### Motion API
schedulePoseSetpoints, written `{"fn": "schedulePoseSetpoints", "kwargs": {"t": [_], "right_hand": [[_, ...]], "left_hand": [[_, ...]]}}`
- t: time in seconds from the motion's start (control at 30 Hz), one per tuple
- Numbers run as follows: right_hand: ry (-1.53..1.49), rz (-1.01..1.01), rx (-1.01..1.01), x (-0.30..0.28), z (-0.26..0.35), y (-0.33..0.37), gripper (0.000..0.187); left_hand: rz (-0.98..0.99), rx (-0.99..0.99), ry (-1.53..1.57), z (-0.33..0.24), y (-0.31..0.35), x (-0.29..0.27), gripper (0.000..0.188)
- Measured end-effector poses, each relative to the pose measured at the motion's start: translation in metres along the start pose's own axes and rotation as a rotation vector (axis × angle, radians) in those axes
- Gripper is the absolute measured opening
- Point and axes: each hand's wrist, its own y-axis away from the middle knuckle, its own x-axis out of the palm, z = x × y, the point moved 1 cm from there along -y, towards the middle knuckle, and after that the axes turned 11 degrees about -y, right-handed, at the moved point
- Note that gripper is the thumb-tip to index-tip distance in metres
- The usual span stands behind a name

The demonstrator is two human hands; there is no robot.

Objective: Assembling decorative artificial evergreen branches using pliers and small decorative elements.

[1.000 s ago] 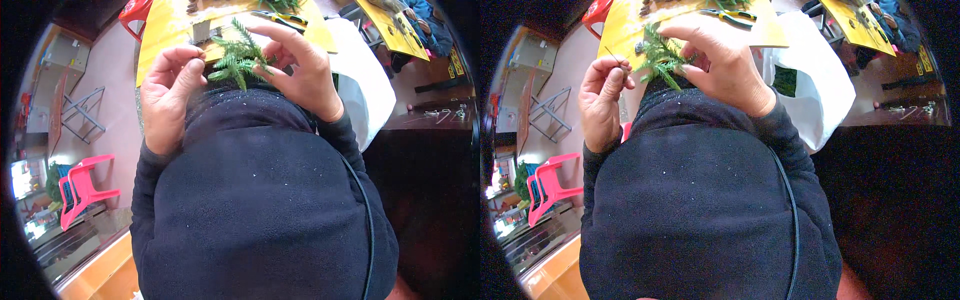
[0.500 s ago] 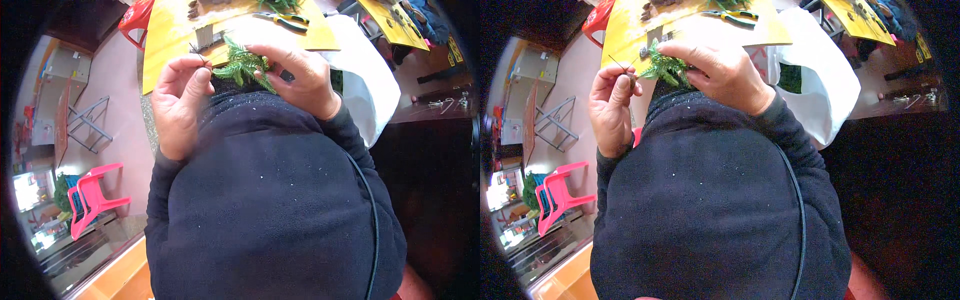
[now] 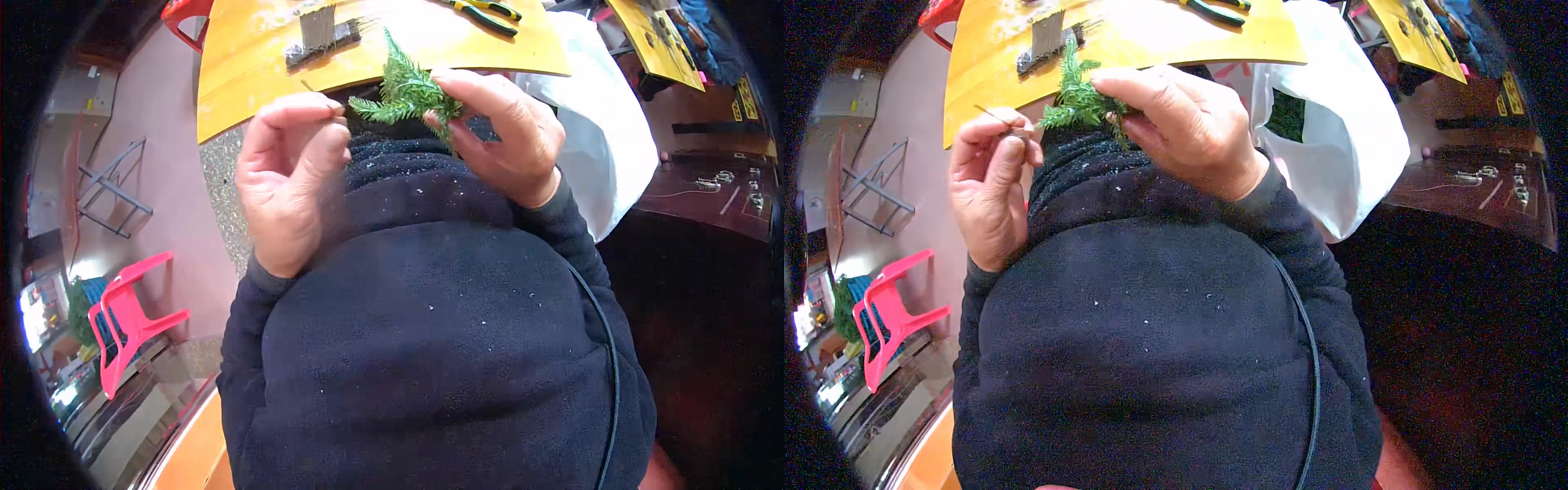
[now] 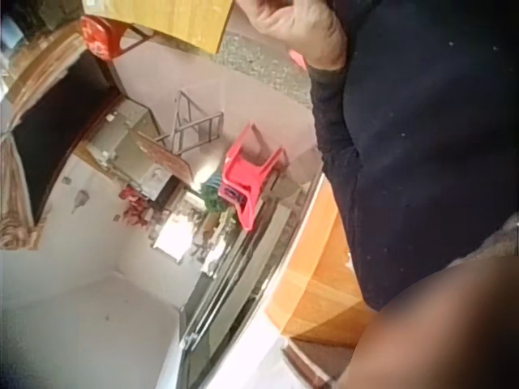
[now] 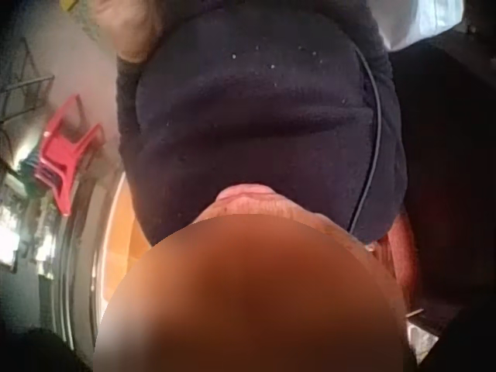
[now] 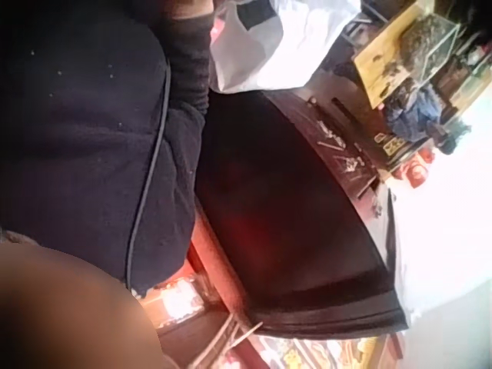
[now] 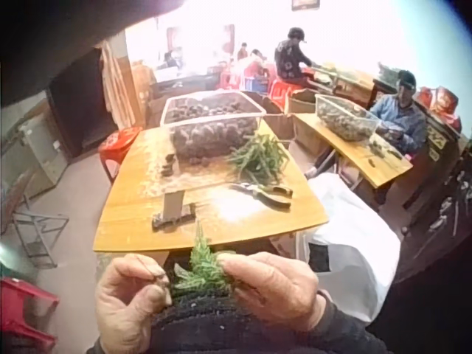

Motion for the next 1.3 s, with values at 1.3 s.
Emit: {"fn": "schedulePoseSetpoints", "kwargs": {"t": [1.3], "right_hand": [[-0.287, -0.072, 0.435, 0.016, -0.004, 0.031, 0.024]], "left_hand": [[0.027, -0.007, -0.118, 0.044, 0.001, 0.010, 0.027]]}}
